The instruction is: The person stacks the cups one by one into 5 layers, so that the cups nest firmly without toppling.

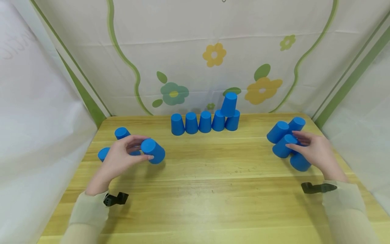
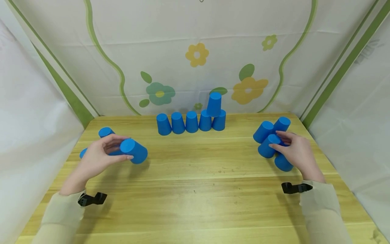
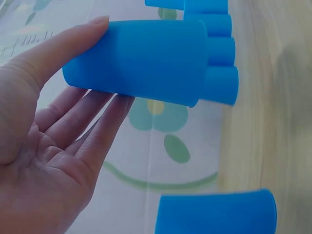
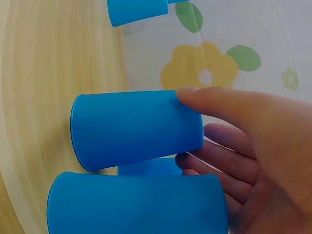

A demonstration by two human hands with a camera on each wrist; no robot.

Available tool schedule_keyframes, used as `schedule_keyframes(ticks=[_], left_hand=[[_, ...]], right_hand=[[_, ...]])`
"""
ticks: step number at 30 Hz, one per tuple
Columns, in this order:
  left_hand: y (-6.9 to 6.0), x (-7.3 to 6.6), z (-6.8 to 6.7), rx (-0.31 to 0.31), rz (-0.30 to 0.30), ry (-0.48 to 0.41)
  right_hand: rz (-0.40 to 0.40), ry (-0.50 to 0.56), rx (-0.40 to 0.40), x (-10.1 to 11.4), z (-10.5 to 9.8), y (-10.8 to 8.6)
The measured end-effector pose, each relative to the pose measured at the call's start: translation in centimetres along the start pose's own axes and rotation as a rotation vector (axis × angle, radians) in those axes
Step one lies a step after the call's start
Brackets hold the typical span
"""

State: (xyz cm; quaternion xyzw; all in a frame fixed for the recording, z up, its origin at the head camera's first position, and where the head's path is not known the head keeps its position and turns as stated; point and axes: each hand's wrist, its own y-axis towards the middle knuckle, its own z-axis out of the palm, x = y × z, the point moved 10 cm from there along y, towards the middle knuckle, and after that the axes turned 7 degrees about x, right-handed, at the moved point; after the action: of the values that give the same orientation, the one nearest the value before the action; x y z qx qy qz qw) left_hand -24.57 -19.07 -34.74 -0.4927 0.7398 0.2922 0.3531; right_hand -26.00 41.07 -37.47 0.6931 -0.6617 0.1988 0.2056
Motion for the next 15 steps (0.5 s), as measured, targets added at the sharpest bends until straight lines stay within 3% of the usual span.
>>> schedule_keyframes(ticks=[7,15], left_hand=[[2.9,-1.1,0.3,-0.031,0.084,-0.101],[6.4,-1.0,0.5,-0.063,0.034,-0.197]], right_hand=[[-0.006,-0.01,-0.011,0.3,0.0,0.2],[-0.014,-0.03,-0.023,0.1,0.1,0.5]])
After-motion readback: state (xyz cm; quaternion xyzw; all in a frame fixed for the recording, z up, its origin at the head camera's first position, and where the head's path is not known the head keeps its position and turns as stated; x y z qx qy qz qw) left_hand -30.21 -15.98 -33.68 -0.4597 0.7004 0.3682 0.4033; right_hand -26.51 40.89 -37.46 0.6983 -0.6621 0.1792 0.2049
